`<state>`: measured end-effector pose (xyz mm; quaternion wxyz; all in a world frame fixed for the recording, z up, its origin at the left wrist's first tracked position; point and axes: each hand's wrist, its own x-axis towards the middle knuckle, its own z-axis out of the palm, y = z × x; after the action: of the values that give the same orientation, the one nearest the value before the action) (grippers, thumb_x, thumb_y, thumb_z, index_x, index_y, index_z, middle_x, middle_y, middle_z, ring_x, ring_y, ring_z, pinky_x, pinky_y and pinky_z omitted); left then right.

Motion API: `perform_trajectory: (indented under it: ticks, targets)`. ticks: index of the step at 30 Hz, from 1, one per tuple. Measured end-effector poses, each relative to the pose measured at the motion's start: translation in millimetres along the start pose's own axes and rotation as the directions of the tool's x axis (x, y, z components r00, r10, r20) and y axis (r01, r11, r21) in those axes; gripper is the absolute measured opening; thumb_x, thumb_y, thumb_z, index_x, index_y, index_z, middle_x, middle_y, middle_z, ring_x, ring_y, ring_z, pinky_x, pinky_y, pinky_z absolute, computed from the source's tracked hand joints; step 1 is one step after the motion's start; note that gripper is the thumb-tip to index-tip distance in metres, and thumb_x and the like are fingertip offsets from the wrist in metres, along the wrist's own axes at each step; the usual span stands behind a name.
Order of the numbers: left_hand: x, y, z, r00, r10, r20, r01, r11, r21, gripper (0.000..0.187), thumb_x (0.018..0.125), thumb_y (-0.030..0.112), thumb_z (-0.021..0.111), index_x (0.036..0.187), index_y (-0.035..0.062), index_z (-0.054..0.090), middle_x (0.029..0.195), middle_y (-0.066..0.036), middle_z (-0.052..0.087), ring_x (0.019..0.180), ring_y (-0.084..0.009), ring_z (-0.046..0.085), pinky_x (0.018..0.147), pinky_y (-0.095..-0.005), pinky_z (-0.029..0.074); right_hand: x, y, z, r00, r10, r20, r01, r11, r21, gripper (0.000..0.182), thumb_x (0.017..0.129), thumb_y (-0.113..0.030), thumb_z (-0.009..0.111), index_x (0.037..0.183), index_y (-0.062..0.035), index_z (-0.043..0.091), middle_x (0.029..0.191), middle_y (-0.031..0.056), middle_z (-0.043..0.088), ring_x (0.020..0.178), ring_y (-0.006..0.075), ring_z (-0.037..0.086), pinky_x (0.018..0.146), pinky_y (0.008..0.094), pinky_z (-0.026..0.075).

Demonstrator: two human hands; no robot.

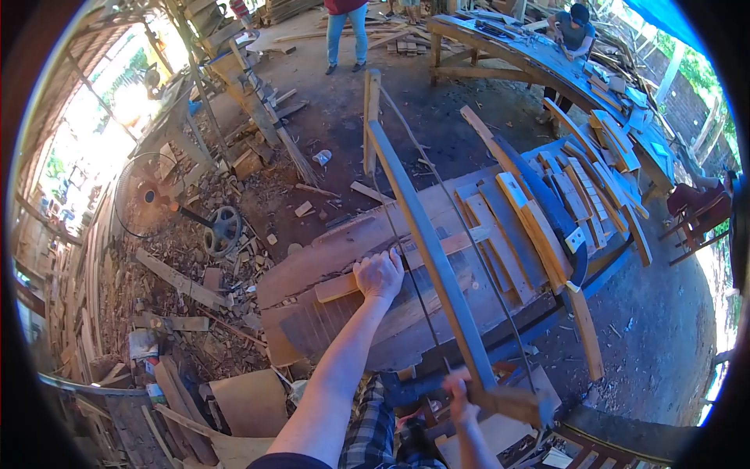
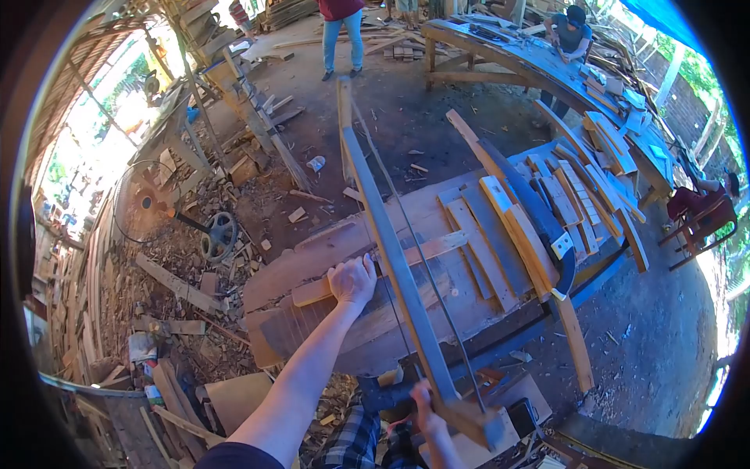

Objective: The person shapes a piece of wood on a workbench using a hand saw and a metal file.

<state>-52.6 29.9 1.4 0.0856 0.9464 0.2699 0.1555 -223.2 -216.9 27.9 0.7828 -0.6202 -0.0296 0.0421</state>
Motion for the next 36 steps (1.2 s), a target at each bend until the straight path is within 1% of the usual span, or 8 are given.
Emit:
perform_trajectory:
  ticks: [7, 11, 13, 18, 23, 28, 33, 36]
  targets:
    - [5.4, 5.3, -4.5, 0.998, -0.056, -0.028, 0.059, 0.994, 0.093, 0.046, 0.093, 0.034, 0.042, 0.063, 0.0106, 0.068, 0.069, -0.013, 0.068, 0.068, -0.0303, 0.065, 0.072, -0.0435, 0.043, -27.7, 43.8, -48.5, 0.975, 0.108, -0.192, -0.094, 0.992, 0.081, 0.016, 0.092, -0.017, 0.058, 0.079, -0.0077, 0.054, 0.072, 0.0040, 0.054, 0.065, 0.0121, 0.049, 0.061, 0.0258, 0.041]
    - [4.0, 4.1, -4.8, 1.000, 0.010, -0.028, -0.009, 1.000, 0.011, 0.043, 0.093, 0.033, 0.043, 0.067, 0.0104, 0.069, 0.069, -0.013, 0.068, 0.069, -0.0299, 0.065, 0.072, -0.0452, 0.043, -15.9, 7.6, -47.3, 0.962, -0.216, 0.165, 0.251, 0.940, -0.233, 0.017, 0.091, -0.018, 0.059, 0.078, -0.0081, 0.053, 0.072, 0.0026, 0.053, 0.063, 0.0098, 0.047, 0.059, 0.0242, 0.040]
    - [1.3, -3.8, -6.4, 0.999, 0.007, -0.052, -0.008, 1.000, -0.010, 0.043, 0.094, 0.033, 0.043, 0.069, 0.0104, 0.070, 0.070, -0.013, 0.068, 0.069, -0.0299, 0.065, 0.073, -0.0454, 0.044, 4.8, 9.2, -2.0, 0.993, -0.069, 0.091, 0.058, 0.992, 0.109, 0.015, 0.096, -0.018, 0.057, 0.091, -0.0040, 0.055, 0.084, 0.0021, 0.056, 0.071, 0.0108, 0.052, 0.064, 0.0262, 0.043]
    - [1.2, 5.4, -11.4, 0.999, -0.018, 0.048, 0.016, 0.999, 0.045, 0.044, 0.094, 0.032, 0.041, 0.069, 0.0095, 0.069, 0.070, -0.014, 0.068, 0.068, -0.0303, 0.065, 0.071, -0.0460, 0.044, 11.9, -17.8, 6.8, 0.992, 0.118, -0.036, -0.120, 0.991, -0.064, 0.019, 0.094, -0.015, 0.053, 0.076, -0.0072, 0.052, 0.074, 0.0045, 0.054, 0.065, 0.0135, 0.047, 0.059, 0.0269, 0.038]
    - [2.2, 0.8, -7.7, 1.000, 0.027, 0.014, -0.027, 0.998, 0.049, 0.044, 0.094, 0.032, 0.041, 0.068, 0.0090, 0.069, 0.071, -0.014, 0.068, 0.068, -0.0307, 0.065, 0.070, -0.0457, 0.044, -34.5, 14.0, -49.7, 0.988, -0.092, 0.121, 0.109, 0.984, -0.143, 0.024, 0.096, -0.023, 0.053, 0.077, -0.0080, 0.050, 0.074, 0.0028, 0.053, 0.067, 0.0112, 0.046, 0.060, 0.0269, 0.037]
    - [6.9, 2.5, -10.0, 1.000, 0.007, -0.009, -0.007, 1.000, -0.009, 0.043, 0.094, 0.031, 0.042, 0.068, 0.0083, 0.069, 0.069, -0.014, 0.068, 0.066, -0.0306, 0.064, 0.069, -0.0452, 0.043, 36.4, 22.0, 22.4, 0.989, 0.135, 0.062, -0.118, 0.966, -0.232, 0.020, 0.095, -0.021, 0.055, 0.081, -0.0075, 0.053, 0.075, 0.0025, 0.054, 0.068, 0.0107, 0.048, 0.061, 0.0251, 0.039]
    - [6.6, 2.1, -12.3, 1.000, 0.008, 0.020, -0.008, 0.999, 0.044, 0.043, 0.094, 0.031, 0.043, 0.068, 0.0086, 0.069, 0.069, -0.014, 0.067, 0.065, -0.0302, 0.064, 0.069, -0.0456, 0.043, -4.8, 3.9, -18.4, 0.995, 0.009, 0.102, 0.004, 0.992, -0.126, 0.018, 0.096, -0.019, 0.054, 0.084, -0.0051, 0.055, 0.075, 0.0032, 0.055, 0.071, 0.0127, 0.052, 0.063, 0.0267, 0.042]
    - [6.0, 1.1, -8.4, 0.999, 0.031, 0.016, -0.031, 0.999, 0.014, 0.042, 0.093, 0.031, 0.043, 0.068, 0.0093, 0.069, 0.069, -0.014, 0.068, 0.066, -0.0299, 0.064, 0.069, -0.0457, 0.043, -24.4, 38.5, -52.2, 0.896, -0.387, 0.217, 0.422, 0.895, -0.145, 0.019, 0.096, -0.019, 0.054, 0.085, -0.0039, 0.056, 0.074, 0.0042, 0.055, 0.073, 0.0139, 0.054, 0.065, 0.0289, 0.044]
